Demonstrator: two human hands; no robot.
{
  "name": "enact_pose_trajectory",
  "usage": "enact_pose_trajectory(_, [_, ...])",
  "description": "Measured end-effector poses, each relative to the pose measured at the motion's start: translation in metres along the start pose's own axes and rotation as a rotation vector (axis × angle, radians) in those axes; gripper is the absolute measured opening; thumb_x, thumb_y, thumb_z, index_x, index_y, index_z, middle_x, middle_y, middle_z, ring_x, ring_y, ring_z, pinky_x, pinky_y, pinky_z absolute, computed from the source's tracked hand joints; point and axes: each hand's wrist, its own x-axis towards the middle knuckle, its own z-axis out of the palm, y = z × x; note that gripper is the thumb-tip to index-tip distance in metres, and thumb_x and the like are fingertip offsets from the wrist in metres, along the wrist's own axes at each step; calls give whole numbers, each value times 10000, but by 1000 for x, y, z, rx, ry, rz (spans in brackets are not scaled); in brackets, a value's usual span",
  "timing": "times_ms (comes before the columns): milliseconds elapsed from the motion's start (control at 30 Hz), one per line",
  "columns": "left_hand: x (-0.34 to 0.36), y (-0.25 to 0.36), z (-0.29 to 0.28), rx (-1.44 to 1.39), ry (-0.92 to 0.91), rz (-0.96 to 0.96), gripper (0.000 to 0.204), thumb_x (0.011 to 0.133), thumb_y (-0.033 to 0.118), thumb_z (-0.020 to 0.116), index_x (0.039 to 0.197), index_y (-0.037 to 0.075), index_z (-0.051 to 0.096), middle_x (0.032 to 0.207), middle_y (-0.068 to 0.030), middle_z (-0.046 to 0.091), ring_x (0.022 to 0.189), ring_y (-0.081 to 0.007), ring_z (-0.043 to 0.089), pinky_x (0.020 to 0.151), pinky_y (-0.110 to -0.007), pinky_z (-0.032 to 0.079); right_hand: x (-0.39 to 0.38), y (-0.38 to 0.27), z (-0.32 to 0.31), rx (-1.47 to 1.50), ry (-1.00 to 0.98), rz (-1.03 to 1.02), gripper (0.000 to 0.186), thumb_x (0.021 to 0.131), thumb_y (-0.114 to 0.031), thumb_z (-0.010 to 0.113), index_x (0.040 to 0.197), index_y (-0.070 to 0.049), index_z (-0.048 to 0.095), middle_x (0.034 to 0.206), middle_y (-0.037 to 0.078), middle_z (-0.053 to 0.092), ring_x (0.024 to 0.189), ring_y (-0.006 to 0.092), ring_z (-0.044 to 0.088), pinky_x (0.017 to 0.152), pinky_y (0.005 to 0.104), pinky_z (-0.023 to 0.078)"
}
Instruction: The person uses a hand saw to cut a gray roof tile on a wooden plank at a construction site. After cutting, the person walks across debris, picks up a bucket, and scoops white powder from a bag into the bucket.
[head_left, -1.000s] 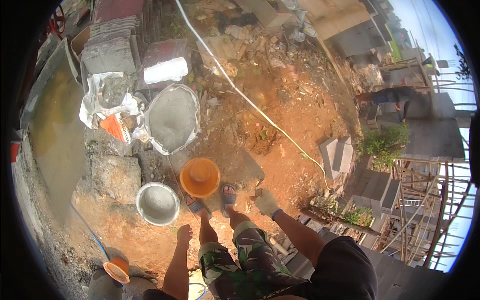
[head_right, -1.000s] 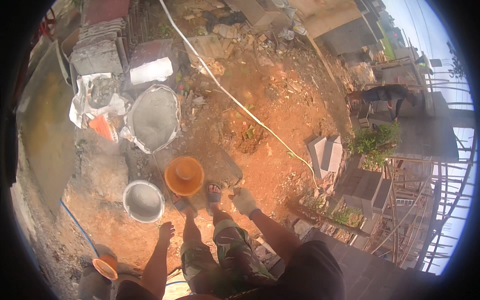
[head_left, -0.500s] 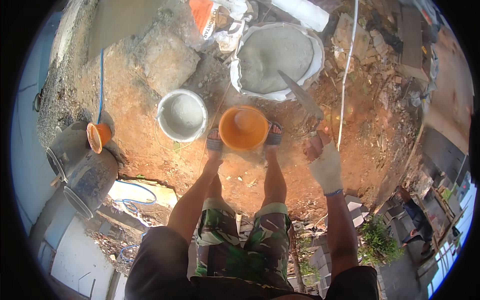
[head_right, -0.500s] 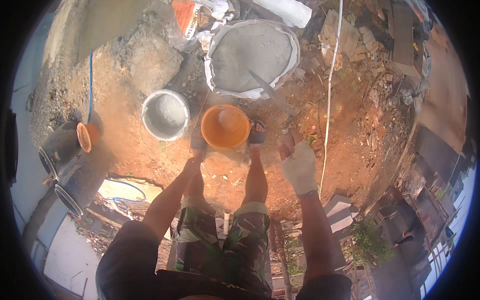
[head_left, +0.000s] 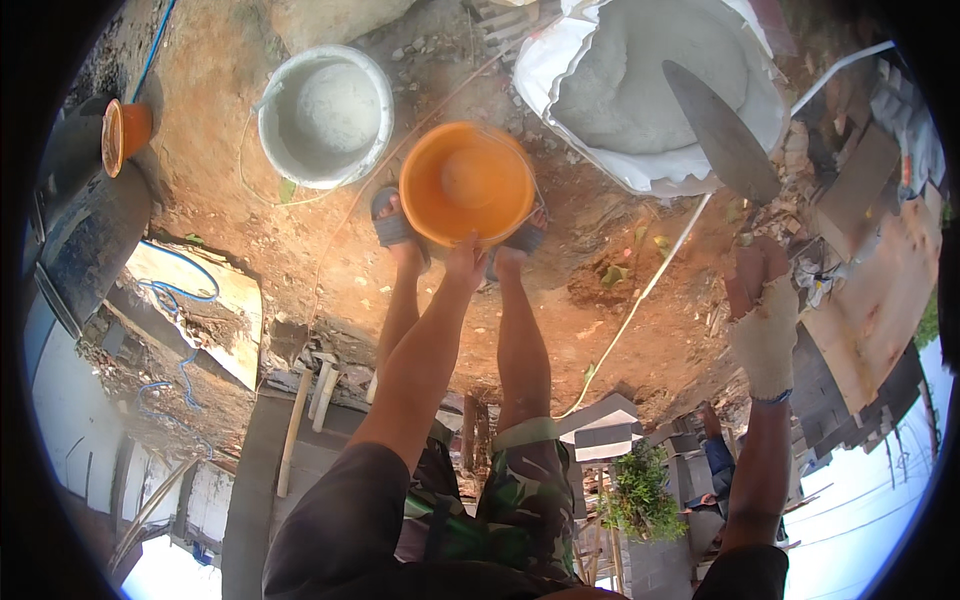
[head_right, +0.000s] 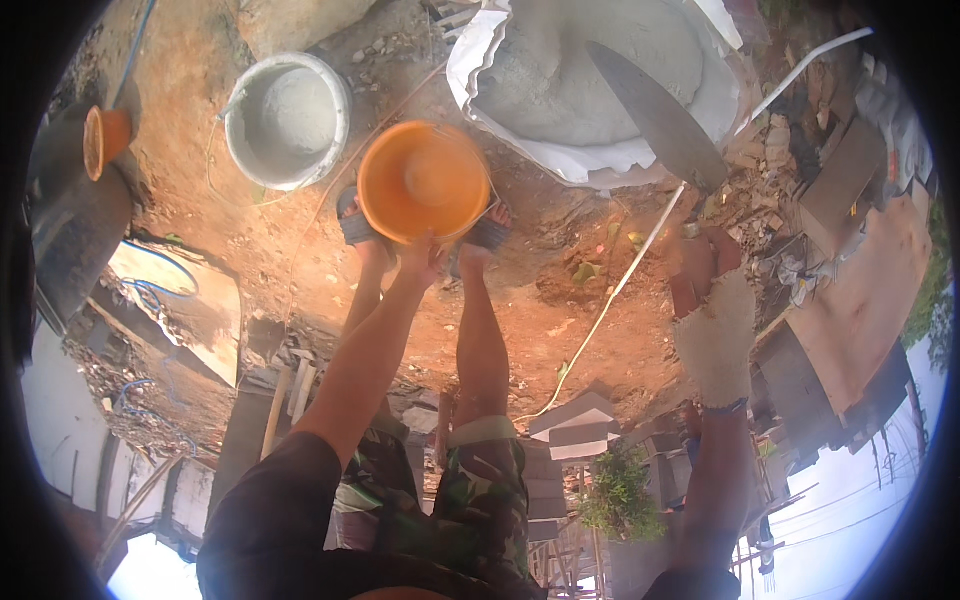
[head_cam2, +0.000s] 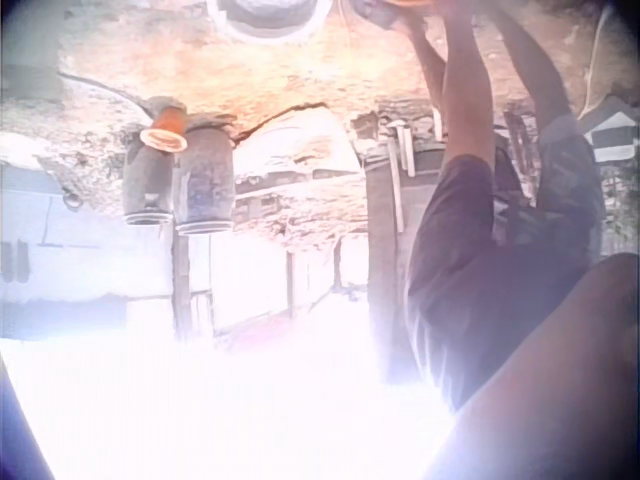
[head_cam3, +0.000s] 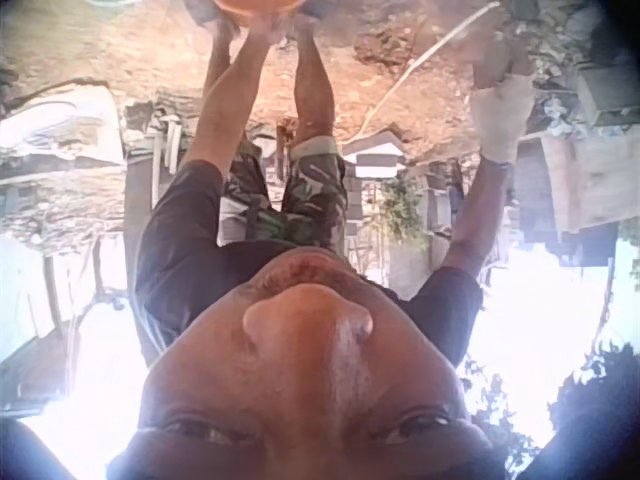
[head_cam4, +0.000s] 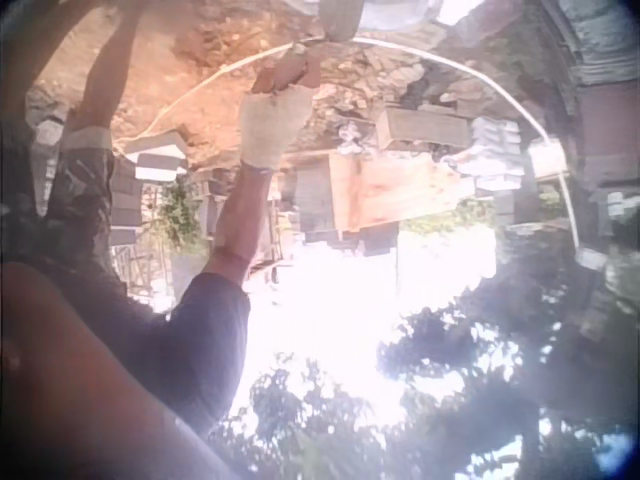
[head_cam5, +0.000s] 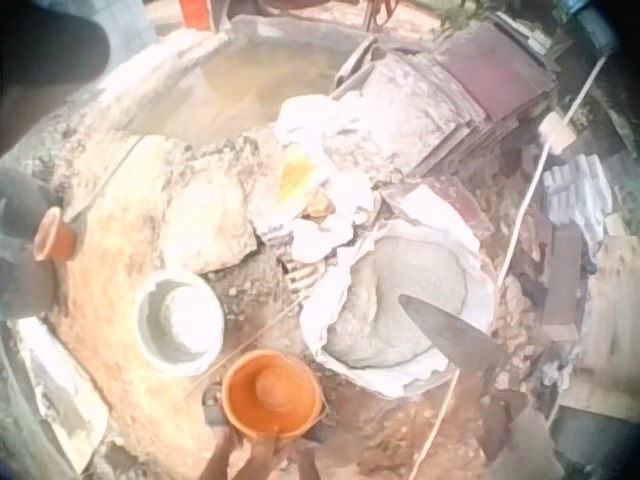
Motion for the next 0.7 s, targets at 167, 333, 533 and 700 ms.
enact_pose_trajectory(167, [-51,41,41,37,86,159,275,952,123,595,1219,61,576,1101,-81,629,953,-168,646,699,-298,534,0,-41,1,53,-26,16,453,951,-130,666,1363,-38,503,1096,204,671,1007,317,675,875,383,515])
enact_pose_trajectory(333, [-116,80,34,441,217,269,334,919,143,673,1211,-14,635,1012,-80,687,840,-167,671,635,-297,536,-18,-85,17,239,-131,-93,458,923,-125,688,1328,1,517,1038,234,677,973,403,682,829,425,542])
enact_pose_trajectory(533, [-135,110,13,716,111,474,423,917,186,664,1276,-25,595,1061,-130,687,919,-221,687,773,-360,536,-15,-114,78,-167,-482,-92,290,798,-113,715,1040,41,674,985,261,675,980,403,675,831,449,559])
enact_pose_trajectory(700, [-139,128,33,1099,234,473,472,931,281,652,1267,-47,606,1055,-206,727,953,-285,702,834,-400,531,11,-116,145,-234,-399,-220,238,793,-117,715,984,21,682,955,227,695,948,389,694,806,456,574])
